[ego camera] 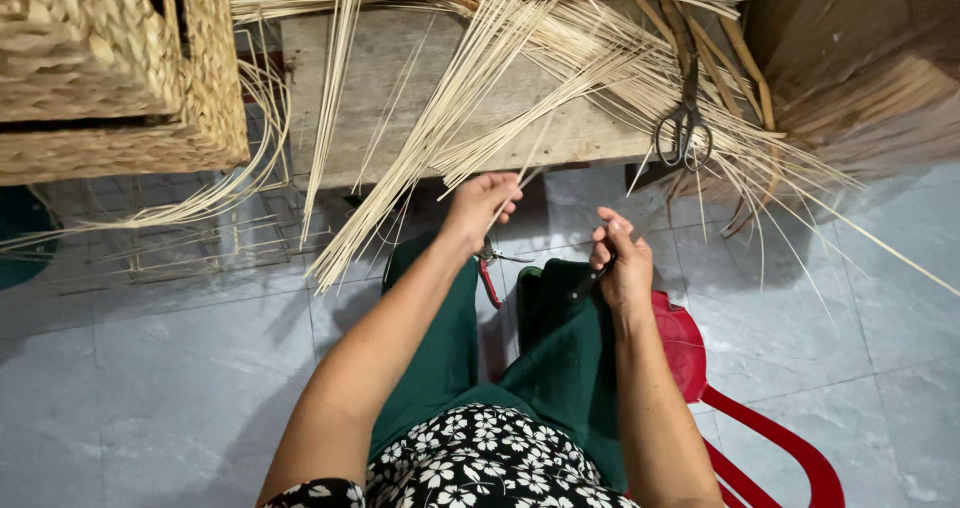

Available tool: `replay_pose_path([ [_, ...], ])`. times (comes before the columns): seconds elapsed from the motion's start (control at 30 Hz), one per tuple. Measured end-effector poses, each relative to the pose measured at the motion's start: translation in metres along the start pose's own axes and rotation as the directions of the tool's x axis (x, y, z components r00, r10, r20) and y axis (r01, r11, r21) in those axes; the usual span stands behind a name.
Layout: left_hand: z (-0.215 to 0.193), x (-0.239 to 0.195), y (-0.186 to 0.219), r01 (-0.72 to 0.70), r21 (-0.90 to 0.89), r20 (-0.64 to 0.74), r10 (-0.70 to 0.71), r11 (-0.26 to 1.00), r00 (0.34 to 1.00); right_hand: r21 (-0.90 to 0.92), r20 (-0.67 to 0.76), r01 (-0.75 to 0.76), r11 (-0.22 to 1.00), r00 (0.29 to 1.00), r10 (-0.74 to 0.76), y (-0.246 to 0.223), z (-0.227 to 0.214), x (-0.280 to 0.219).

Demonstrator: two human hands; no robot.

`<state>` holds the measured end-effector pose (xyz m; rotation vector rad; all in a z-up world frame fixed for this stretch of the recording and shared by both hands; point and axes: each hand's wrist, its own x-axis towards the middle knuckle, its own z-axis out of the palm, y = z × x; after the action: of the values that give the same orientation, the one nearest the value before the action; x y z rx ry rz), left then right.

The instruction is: The person sits on a red plastic chair and repeatedly splits thin bamboo strips using a small knife. They hold each strip with one hand and draw the knife along its length to separate it into finer strands, then place the split pieces back onto a pile on the table.

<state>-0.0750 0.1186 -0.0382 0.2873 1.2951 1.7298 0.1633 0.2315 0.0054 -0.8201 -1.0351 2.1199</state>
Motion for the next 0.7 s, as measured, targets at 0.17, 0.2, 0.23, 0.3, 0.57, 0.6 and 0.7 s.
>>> replay_pose_path([
  [0.17,0.006,-0.044,-0.017,0.072,-0.011,0.006,-0.072,0.997,0.997,-0.166,0.042,-0.159,0.973,0.985,0.168,0.014,0.036,0.001],
  [0.2,0.007,-0.051,-0.018,0.076,-0.007,0.013,-0.076,0.997,0.997,-0.178,0.057,-0.166,0.970,0.982,0.179,0.018,0.043,0.002],
  [0.23,0.008,-0.059,-0.019,0.081,-0.003,0.020,-0.081,0.997,0.997,-0.192,0.061,-0.131,0.973,0.988,0.145,0.021,0.049,0.002],
  [0.3,0.009,-0.073,-0.017,0.092,0.011,0.034,-0.093,0.996,0.995,-0.220,0.074,-0.057,0.974,0.994,0.075,0.026,0.061,0.005],
  [0.57,0.005,-0.114,0.008,0.220,0.087,0.057,-0.225,0.972,0.973,-0.298,0.054,-0.078,0.951,0.994,0.099,0.028,0.076,0.004],
  [0.6,0.003,-0.117,0.009,0.233,0.088,0.071,-0.240,0.968,0.968,-0.315,0.056,-0.071,0.947,0.994,0.093,0.028,0.078,0.002],
  [0.7,-0.006,-0.118,0.009,0.200,0.085,0.164,-0.212,0.976,0.964,-0.341,0.097,-0.018,0.940,0.994,0.054,0.028,0.089,-0.001],
])
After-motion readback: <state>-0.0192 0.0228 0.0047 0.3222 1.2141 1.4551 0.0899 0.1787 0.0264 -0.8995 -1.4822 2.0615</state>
